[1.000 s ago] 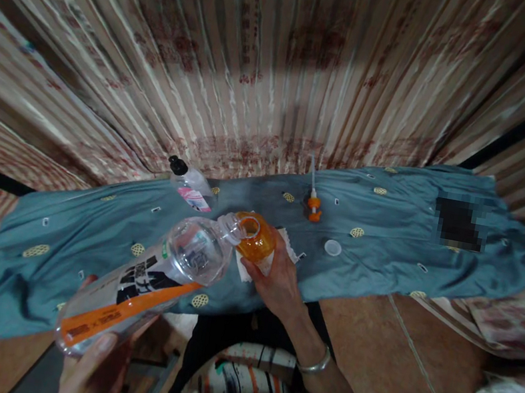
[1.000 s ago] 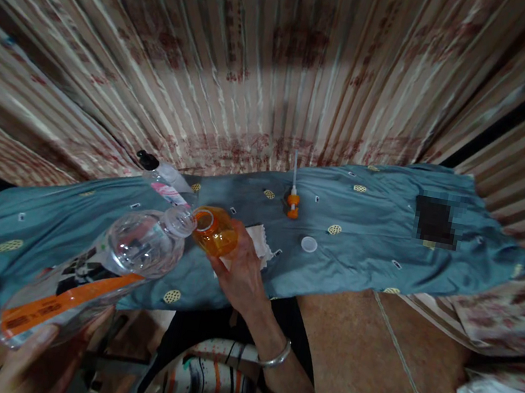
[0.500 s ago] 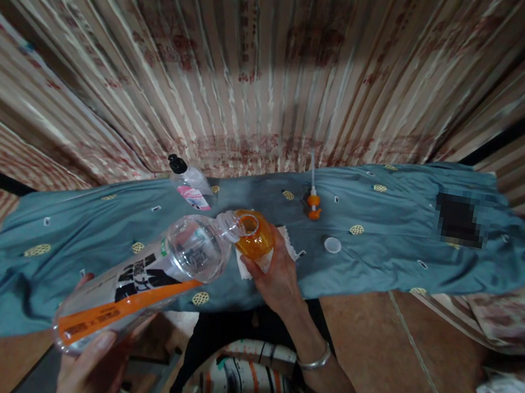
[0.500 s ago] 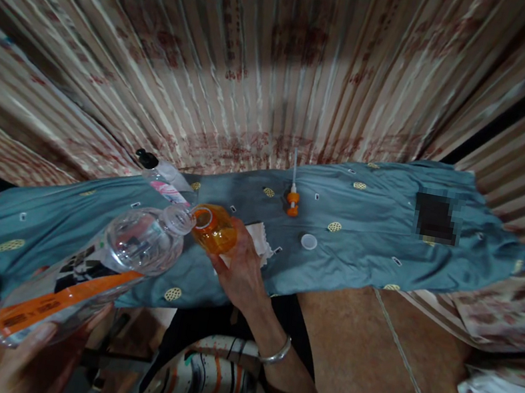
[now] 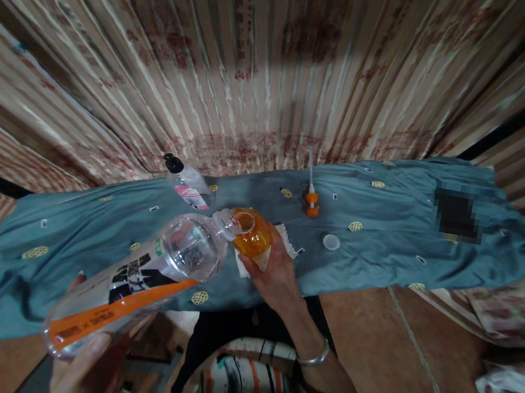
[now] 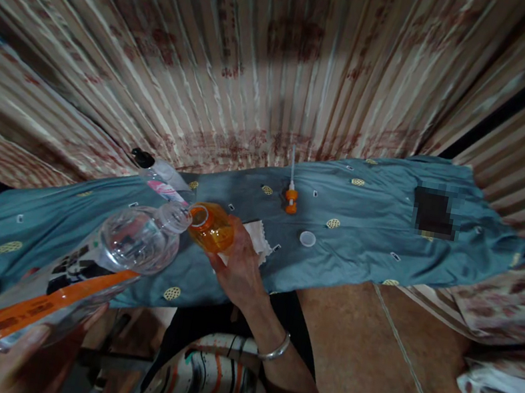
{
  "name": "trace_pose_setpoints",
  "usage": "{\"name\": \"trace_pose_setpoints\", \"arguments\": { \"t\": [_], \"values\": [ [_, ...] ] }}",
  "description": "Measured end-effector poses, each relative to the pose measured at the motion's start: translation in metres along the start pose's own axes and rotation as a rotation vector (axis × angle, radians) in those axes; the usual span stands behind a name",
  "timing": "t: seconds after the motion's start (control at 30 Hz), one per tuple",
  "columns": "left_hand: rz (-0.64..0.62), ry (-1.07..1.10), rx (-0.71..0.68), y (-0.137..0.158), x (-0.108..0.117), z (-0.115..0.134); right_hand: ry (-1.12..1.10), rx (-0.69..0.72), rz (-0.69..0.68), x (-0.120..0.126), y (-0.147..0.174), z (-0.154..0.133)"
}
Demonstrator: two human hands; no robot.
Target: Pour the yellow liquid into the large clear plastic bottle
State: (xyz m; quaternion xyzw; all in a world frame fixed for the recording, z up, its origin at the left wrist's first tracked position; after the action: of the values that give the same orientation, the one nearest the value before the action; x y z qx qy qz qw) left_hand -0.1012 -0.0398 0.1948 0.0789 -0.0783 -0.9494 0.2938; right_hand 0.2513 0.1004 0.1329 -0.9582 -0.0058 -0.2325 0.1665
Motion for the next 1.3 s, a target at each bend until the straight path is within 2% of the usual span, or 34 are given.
{"name": "trace_pose_setpoints", "arguments": {
  "t": [0.33, 0.67, 0.9, 1.3],
  "values": [
    [0.009, -0.065, 0.038, 0.02, -0.009, 0.008, -0.015, -0.006, -0.017, -0.001, -0.004, -0.006],
    [0.018, -0.082, 0.059, 0.009, 0.003, 0.002, -0.031, -0.027, -0.04, -0.003, -0.004, -0.006],
    [0.047, -0.104, 0.038, 0.015, 0.004, 0.005, -0.059, 0.017, -0.034, -0.002, -0.005, -0.009],
    [0.072, -0.108, 0.037, 0.015, 0.002, 0.01, -0.014, -0.003, -0.03, -0.003, -0.007, -0.009]
  ]
}}
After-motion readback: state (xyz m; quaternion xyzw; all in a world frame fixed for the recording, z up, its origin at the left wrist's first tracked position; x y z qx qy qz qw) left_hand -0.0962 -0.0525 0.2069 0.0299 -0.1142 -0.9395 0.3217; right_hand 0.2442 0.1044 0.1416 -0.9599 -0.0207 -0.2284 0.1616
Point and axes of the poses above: each hand's wrist, its own y-axis away from the middle knuckle, its own x-axis out of the back of the hand, z = x × y, the point moved 10 cm from there along -y, towards the middle knuckle, and after that the axes turned 6 degrees about -z, right-handed, at the moved point
